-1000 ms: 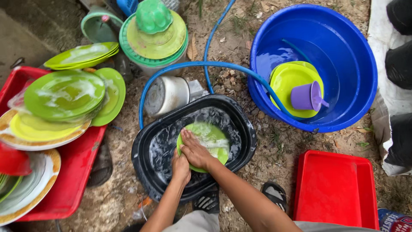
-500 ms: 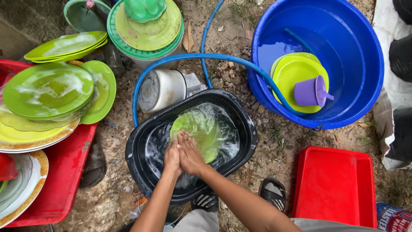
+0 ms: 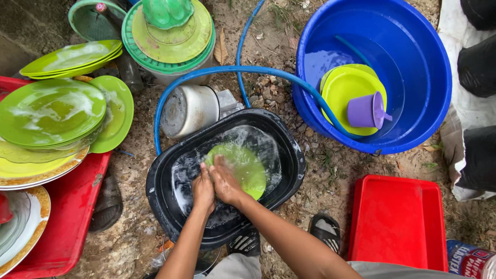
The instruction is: The person washes plates and bowls by hand in a basin of soapy water, rinsing them in a separate blue bucket of water and placing them on a red tray or in a drying rack.
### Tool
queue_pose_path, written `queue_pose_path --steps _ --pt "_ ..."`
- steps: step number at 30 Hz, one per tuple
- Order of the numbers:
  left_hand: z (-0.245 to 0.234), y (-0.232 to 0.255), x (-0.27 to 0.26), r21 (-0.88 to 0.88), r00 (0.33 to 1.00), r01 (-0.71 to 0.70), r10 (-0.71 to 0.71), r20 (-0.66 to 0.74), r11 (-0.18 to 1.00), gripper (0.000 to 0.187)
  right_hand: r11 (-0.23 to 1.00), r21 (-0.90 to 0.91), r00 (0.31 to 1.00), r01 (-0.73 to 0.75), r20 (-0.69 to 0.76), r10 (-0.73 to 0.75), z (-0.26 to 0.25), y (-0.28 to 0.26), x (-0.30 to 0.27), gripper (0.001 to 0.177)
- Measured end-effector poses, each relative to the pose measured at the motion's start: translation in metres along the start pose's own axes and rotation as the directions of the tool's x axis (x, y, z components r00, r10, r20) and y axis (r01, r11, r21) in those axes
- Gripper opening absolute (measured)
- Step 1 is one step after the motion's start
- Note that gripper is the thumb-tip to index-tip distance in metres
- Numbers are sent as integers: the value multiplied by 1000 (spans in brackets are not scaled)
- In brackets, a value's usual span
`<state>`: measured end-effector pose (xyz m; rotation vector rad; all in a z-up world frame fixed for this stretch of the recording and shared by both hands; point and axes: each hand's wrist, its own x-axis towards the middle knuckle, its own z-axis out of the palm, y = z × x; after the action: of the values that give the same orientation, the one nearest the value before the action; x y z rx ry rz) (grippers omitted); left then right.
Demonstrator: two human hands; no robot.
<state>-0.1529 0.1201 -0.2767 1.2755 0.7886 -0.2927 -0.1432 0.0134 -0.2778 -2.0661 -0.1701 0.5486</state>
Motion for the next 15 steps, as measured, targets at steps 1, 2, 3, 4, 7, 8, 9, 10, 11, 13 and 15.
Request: queue_pose_path --steps 1,2,3,4,7,8,9,10,11,13,15 --pt "-3 -10 -1 46 999 -34 35 -14 998 63 996 93 1000 17 -16 -16 -5 -2 5 82" --pt "-2 -20 -5 87 997 -73 75 -23 994 66 996 -36 997 -83 -5 83 -15 -2 13 81" --pt "-1 -24 -6 129 993 -110 115 -31 986 70 970 -163 983 -180 -7 182 -27 -2 20 81" --pt "-2 -23 -9 50 991 -123 126 -52 991 61 920 -280 960 -274 -21 279 -34 -2 22 81" --pt "-6 2 -14 -68 983 -154 146 -112 986 53 886 -306 915 -349 95 393 -63 12 5 81" --pt "-9 15 -10 -34 982 -144 138 -125 989 56 886 -318 918 -338 94 385 -61 13 2 83" --pt "-11 24 -7 -1 982 -133 131 -138 991 60 885 -331 922 -328 94 376 -59 14 -4 85" --pt "-7 30 -5 -39 986 -132 127 -112 990 58 884 -342 925 -320 88 369 -59 15 -10 88" --pt "-2 35 -2 -77 989 -130 123 -86 989 56 905 -314 936 -287 108 334 -55 13 -16 85" --pt "4 35 -1 -76 996 -76 72 -54 994 55 943 -250 955 -219 143 260 -32 0 -25 82" --pt "12 30 0 1 999 26 -26 -44 1000 56 986 -159 988 -39 140 62 -20 -10 -16 78"
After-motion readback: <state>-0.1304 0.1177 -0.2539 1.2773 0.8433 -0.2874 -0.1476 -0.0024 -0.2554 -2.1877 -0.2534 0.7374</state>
